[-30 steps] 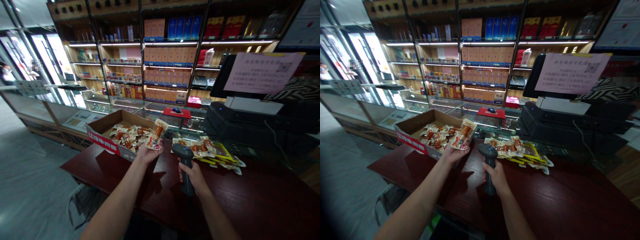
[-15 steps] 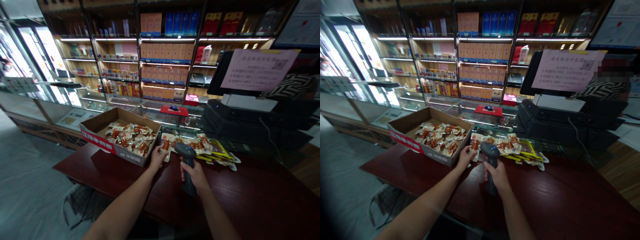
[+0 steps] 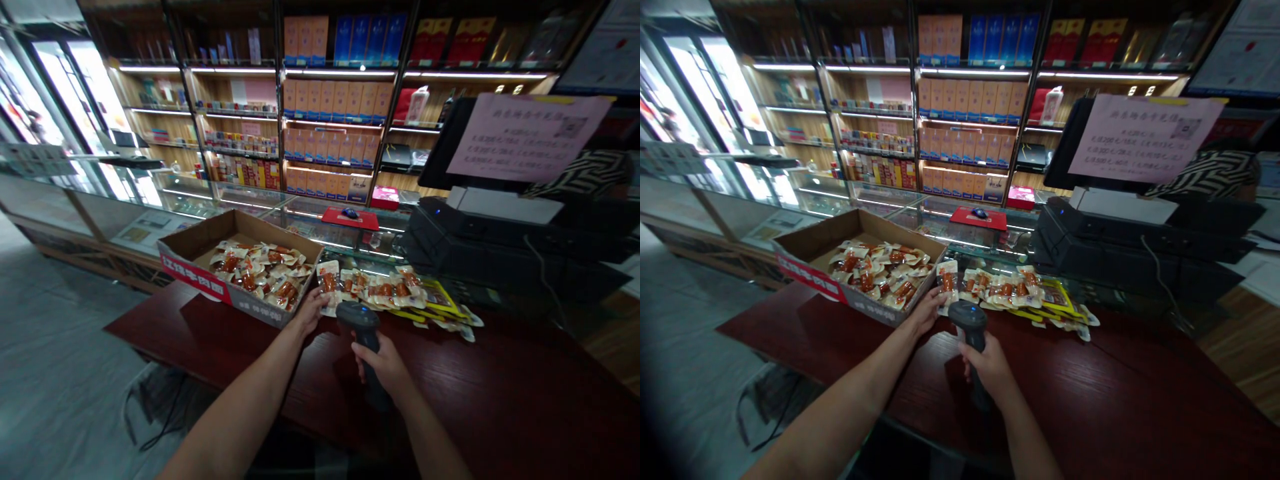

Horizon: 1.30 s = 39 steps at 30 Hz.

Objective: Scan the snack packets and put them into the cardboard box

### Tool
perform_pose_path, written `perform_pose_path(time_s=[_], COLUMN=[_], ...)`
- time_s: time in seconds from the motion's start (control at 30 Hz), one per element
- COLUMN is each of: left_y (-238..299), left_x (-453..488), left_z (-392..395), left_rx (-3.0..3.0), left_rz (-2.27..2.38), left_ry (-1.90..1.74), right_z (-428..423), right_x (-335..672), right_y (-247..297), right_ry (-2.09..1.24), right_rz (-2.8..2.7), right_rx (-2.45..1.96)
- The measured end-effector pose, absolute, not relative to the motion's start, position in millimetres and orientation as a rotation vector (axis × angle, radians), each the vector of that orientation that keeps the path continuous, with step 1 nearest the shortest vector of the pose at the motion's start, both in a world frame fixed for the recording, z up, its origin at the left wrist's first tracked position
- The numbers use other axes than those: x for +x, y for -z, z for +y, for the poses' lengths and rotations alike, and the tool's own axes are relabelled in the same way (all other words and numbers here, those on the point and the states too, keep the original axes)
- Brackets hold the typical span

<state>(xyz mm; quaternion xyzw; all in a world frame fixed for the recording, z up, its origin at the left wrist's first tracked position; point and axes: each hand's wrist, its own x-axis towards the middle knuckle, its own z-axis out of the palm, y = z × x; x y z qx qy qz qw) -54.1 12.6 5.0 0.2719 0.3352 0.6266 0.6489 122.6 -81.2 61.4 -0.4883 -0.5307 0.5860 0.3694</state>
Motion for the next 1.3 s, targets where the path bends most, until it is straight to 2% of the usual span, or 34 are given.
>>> perform_pose_path(time_s=[0.13,0.53,0.9,1.3], left_y=[-8,2,-6,-11], left_x=[-37,-25,-22,-15], left_z=[14,16,13,31], left_rx=[0.632,0.656,0.606,0.685], left_rz=[0.748,0.884,0.924,0.983], left_ry=[-1.35,-1.533,-1.487,-1.487], right_z=[-80,-89,-89,-74], right_x=[129,140,138,168], right_y=[-61,-65,-65,-69], right_ry=[-1.463,-1.428,-1.42,-1.353], right_rz=[-1.356,-1.435,-1.423,-1.223], right_rx=[-1.274,-1.425,-1.407,-1.387])
